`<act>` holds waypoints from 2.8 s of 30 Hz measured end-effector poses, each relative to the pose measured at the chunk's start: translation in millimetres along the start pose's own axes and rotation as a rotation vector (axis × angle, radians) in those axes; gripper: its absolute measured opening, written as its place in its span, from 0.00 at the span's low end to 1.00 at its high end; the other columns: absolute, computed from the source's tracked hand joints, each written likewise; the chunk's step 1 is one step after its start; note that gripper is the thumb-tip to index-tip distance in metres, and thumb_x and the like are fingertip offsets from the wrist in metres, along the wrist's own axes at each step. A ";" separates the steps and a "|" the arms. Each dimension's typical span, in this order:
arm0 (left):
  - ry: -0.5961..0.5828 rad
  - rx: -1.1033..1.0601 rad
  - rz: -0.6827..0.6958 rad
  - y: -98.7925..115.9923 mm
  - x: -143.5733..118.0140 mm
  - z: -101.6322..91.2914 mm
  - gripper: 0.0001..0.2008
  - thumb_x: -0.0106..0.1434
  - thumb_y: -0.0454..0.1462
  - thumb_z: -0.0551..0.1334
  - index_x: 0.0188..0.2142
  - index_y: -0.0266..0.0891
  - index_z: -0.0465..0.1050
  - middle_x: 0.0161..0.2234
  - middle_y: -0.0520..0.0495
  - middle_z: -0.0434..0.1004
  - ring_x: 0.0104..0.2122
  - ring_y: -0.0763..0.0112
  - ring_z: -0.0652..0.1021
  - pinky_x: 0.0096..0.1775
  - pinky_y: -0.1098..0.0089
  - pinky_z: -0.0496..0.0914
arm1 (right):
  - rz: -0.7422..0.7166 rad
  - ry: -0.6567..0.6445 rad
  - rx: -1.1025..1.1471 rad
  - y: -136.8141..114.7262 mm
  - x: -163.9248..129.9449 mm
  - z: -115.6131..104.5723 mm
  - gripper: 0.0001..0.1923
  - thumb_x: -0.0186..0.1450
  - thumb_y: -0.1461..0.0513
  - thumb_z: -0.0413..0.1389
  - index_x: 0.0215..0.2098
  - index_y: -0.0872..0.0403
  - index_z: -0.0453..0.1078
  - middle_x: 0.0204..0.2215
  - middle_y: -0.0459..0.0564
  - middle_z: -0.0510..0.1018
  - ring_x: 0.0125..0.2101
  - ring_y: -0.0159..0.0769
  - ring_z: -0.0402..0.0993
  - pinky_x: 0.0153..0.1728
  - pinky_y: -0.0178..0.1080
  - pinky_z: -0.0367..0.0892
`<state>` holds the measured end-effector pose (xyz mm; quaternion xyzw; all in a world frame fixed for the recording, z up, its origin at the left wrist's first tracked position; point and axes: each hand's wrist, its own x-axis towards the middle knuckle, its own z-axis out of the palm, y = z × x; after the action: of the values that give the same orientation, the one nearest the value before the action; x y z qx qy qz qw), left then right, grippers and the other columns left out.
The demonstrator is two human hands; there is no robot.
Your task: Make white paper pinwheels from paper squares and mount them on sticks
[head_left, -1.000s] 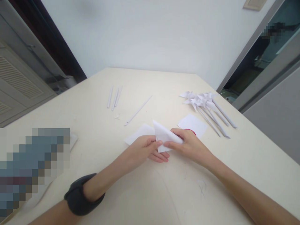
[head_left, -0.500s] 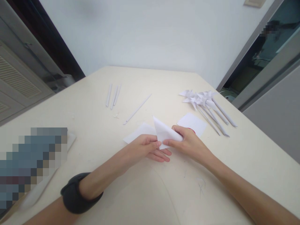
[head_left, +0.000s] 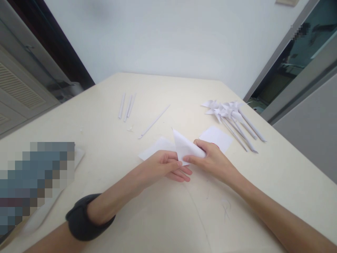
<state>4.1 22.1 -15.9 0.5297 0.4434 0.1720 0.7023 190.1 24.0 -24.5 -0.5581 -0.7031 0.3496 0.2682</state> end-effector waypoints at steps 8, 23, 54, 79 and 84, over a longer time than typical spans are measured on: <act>0.037 0.055 0.062 -11.4 5.4 -0.6 0.14 0.64 0.43 0.57 0.32 0.34 0.73 0.30 0.42 0.82 0.31 0.63 0.82 0.36 0.66 0.76 | 0.017 0.037 -0.004 -1.9 -1.4 -0.5 0.17 0.56 0.53 0.58 0.23 0.53 0.56 0.21 0.39 0.61 0.23 0.28 0.58 0.23 0.33 0.51; 0.135 0.229 0.121 -9.2 -0.2 0.0 0.10 0.60 0.38 0.57 0.25 0.38 0.71 0.22 0.47 0.80 0.24 0.65 0.81 0.27 0.70 0.76 | -0.014 -0.083 0.181 5.7 4.0 -15.6 0.15 0.59 0.53 0.56 0.23 0.54 0.60 0.20 0.41 0.62 0.21 0.27 0.57 0.20 0.32 0.50; 0.255 0.304 0.164 5.5 -6.9 -10.1 0.11 0.62 0.39 0.57 0.26 0.36 0.71 0.22 0.47 0.78 0.23 0.66 0.80 0.26 0.69 0.75 | -0.032 -0.048 0.050 3.3 2.2 -15.8 0.20 0.65 0.53 0.48 0.19 0.54 0.56 0.16 0.41 0.59 0.19 0.27 0.54 0.21 0.34 0.48; 0.067 0.342 0.094 -1.2 -5.4 -4.8 0.12 0.63 0.38 0.55 0.26 0.37 0.71 0.20 0.50 0.77 0.20 0.70 0.78 0.24 0.73 0.72 | -0.078 -0.117 0.261 1.8 2.3 -17.2 0.11 0.63 0.54 0.54 0.29 0.53 0.66 0.25 0.42 0.70 0.25 0.28 0.66 0.24 0.32 0.59; 0.083 0.433 0.090 -7.7 -7.1 1.2 0.12 0.63 0.38 0.54 0.24 0.39 0.69 0.18 0.52 0.75 0.18 0.72 0.75 0.22 0.74 0.70 | -0.050 -0.037 0.223 0.8 -1.3 -8.4 0.17 0.64 0.56 0.53 0.22 0.54 0.55 0.17 0.39 0.58 0.17 0.23 0.54 0.18 0.31 0.46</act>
<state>-0.6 13.4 -19.7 0.6799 0.4745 0.1259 0.5448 197.3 24.5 -19.9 -0.5005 -0.6786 0.4289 0.3242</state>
